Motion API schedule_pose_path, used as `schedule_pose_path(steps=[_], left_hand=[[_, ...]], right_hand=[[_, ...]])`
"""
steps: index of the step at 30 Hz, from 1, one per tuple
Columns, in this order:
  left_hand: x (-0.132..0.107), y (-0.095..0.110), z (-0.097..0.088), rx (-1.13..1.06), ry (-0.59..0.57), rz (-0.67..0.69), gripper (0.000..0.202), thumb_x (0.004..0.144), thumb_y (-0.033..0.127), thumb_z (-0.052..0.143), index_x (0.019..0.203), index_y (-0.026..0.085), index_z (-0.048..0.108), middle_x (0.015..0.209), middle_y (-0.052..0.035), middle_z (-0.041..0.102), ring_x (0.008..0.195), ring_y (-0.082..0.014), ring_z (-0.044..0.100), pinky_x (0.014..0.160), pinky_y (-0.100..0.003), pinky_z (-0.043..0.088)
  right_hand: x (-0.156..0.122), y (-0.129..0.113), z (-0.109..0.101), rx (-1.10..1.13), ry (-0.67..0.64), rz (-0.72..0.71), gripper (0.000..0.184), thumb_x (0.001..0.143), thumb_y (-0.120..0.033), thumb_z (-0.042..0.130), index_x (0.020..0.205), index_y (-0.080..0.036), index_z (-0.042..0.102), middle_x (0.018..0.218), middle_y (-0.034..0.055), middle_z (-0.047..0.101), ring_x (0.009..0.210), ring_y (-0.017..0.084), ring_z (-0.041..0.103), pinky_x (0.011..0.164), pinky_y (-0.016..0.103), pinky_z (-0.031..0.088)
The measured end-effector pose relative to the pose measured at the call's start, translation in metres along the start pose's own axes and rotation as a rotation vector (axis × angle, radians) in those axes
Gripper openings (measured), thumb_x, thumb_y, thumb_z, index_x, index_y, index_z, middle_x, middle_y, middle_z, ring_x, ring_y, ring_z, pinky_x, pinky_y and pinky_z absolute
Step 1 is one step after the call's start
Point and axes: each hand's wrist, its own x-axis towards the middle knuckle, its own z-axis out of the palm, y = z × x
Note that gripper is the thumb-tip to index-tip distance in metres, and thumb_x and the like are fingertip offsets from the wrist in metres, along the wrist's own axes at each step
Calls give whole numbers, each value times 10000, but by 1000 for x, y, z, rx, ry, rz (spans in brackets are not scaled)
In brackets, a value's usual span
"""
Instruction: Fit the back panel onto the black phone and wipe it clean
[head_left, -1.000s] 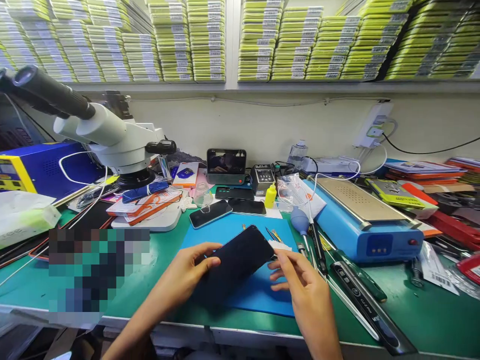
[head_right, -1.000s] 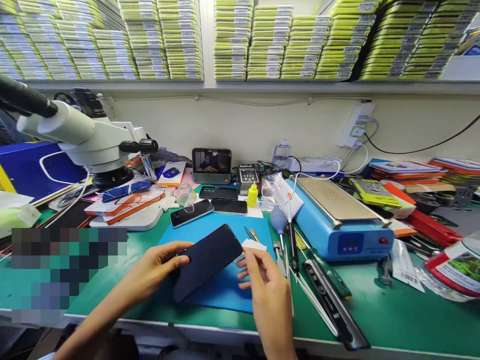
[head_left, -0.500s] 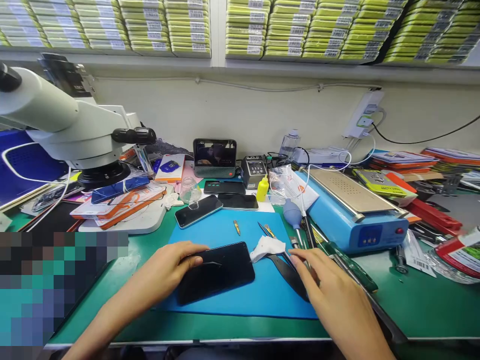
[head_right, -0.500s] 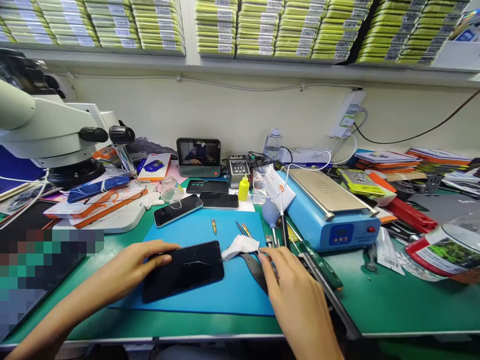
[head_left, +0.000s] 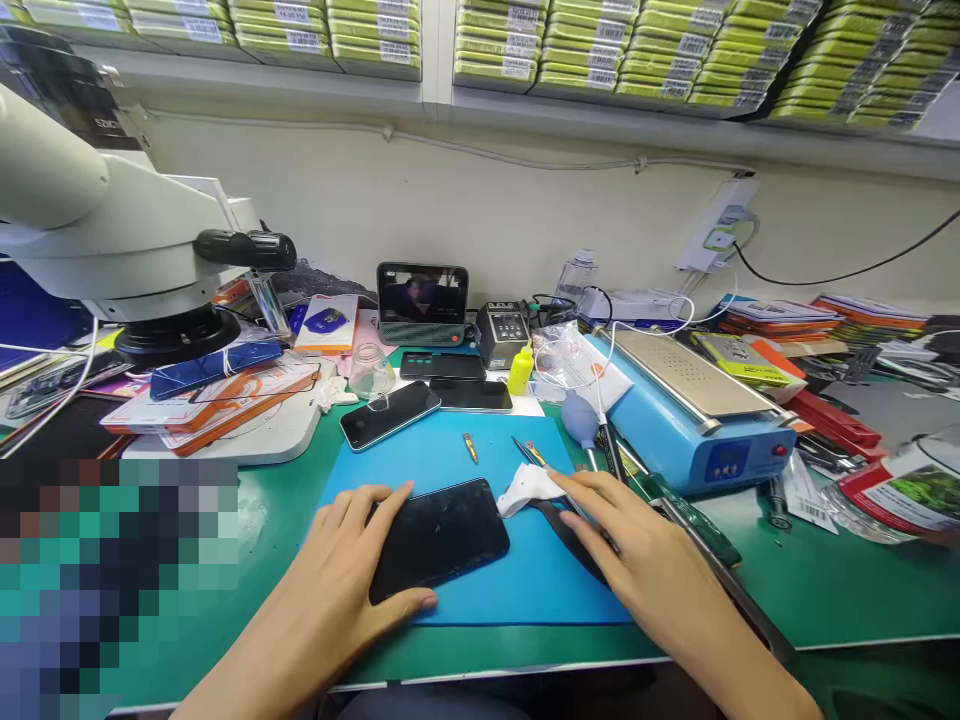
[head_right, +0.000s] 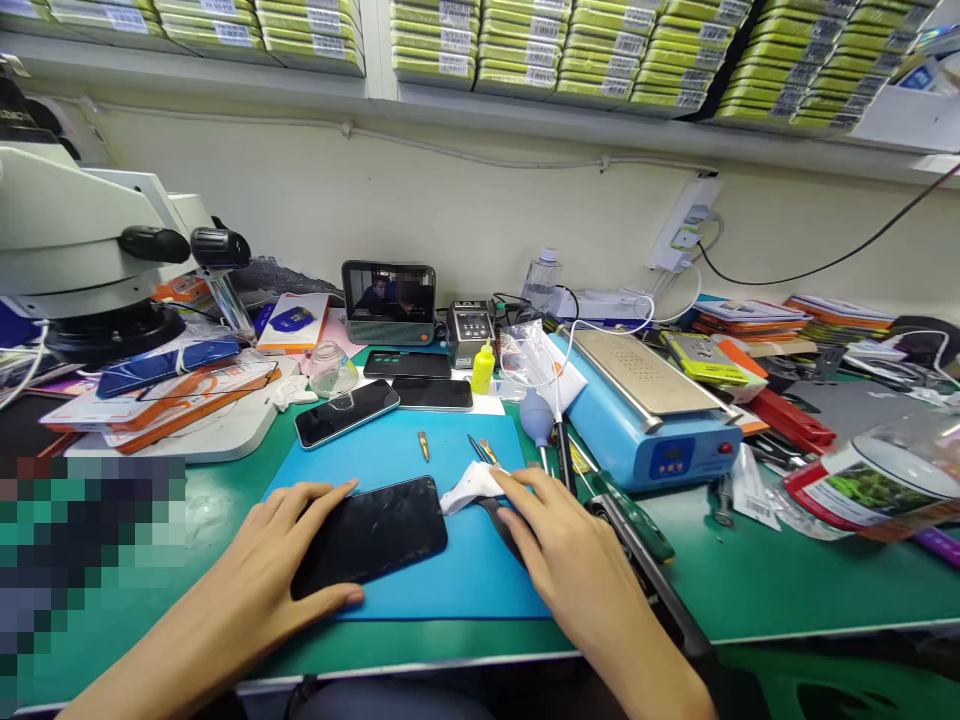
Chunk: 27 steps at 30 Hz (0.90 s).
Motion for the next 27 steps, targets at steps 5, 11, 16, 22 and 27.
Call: schedule_pose_path(steps=[5,11,16,22,27], left_hand=[[5,3,-16,6,-93,46,656,971,566,738,1502,565,352,1500,66,462,1425,-259,439,1308,-668,417],[7,2,-24,36,-112,108,702,956,572,756,1547,540,379,1539,10,416,1468,-300,417,1313,-669,431],[3,-2,-18,69,-51,144,820,950,626,745,1596,596,240,1530,2,447,1461,-311,444,1287,-699,458],[0,-7,-14,105,42,221,665,868,772,737,1416,517,459,1367,27,581,1288,-273,579,1113,-591,610],[-8,-13,-19,168,32,277,554,1040,664,549,1549,546,364,1533,32,488,1426,-192,517,1201,-461,591]], right_hand=[[22,4,23,61,-92,-80,278,1190,-302,520,1267,-114,710,1254,102,607,1141,160,606,968,287,579],[22,-5,7,124,179,159,370,1208,-398,507,1141,-79,682,1037,69,637,815,75,580,712,154,484],[14,-27,3,172,234,158,360,1217,-382,489,1154,-85,682,1081,64,658,875,78,621,741,164,486],[-7,-64,18,233,237,90,169,1202,-216,488,1207,-158,647,1280,4,615,1233,86,580,1072,229,444],[-26,-83,21,199,172,-35,218,1168,-128,500,1332,-127,644,1383,39,596,1307,157,568,1119,296,441]])
